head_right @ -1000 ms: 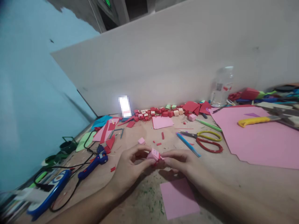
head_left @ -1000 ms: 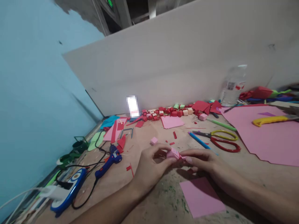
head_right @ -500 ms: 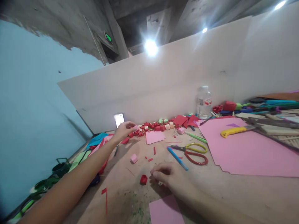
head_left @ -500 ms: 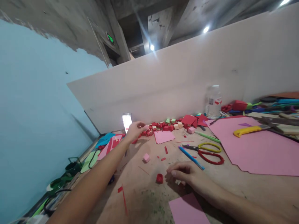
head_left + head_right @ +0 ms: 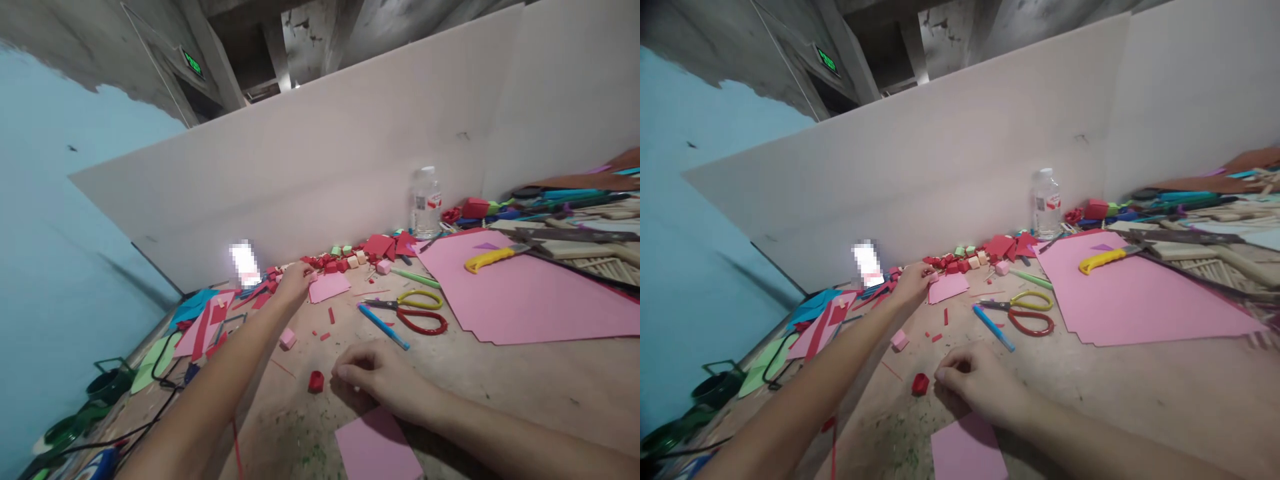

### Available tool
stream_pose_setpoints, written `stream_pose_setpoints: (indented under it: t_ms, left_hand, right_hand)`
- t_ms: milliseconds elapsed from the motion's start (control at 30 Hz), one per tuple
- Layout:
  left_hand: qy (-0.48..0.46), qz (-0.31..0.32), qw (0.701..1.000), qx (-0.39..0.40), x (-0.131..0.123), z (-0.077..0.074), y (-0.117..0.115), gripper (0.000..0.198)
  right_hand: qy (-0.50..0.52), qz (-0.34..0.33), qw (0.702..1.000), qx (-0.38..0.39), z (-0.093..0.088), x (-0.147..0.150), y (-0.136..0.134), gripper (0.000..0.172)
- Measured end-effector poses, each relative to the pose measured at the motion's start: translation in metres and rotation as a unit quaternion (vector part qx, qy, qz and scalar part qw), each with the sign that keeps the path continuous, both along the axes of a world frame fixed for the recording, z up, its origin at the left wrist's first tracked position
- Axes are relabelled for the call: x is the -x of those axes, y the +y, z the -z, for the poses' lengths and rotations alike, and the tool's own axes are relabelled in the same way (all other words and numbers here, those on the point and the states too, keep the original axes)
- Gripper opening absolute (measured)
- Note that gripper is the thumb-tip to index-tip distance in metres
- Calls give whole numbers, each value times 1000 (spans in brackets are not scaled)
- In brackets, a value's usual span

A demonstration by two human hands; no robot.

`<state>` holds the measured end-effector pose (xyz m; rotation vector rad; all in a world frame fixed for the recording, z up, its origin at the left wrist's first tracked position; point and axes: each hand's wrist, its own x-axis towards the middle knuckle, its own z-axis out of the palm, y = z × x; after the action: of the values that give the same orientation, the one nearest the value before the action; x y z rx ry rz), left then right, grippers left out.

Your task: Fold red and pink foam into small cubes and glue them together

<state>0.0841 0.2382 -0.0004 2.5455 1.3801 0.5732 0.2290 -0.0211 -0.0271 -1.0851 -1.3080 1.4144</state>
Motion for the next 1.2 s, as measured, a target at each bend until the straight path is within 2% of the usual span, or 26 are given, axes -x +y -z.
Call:
stream_pose_setpoints:
  t_ms: [100, 233, 500, 767, 867, 1000, 1100, 1200]
  left_hand:
    - [-2, -9, 1000, -17, 0, 5, -2, 33]
    - [-15, -15, 1000, -20, 0, 3, 0, 32]
    - [-64, -70, 995, 12, 8, -14, 0, 29]
    - [-116, -85, 989, 33, 24, -30, -16, 33]
    - [-128, -72, 989, 34, 35, -39, -38, 33]
    - [-123, -32, 991, 42, 56, -45, -92, 26]
    - [-112, -7, 992, 50, 68, -40, -141, 9]
    - [-100, 40, 991, 80, 71, -31, -181, 15]
  right_hand:
    - [-8, 6, 1000, 4, -1, 0, 0, 15]
    - [-9, 2, 1000, 14, -3, 0, 0, 16]
    - [1, -2, 1000, 26, -6, 0, -1, 16]
    - [10, -14, 999, 40, -3, 0, -1, 19]
    - [17, -13, 999, 42, -2, -1, -1, 25]
    - [22, -14, 999, 41, 2, -2, -1, 33]
    - [19, 1, 999, 35, 4, -3, -2, 33]
    - [3, 31, 999, 30, 4, -3, -2, 30]
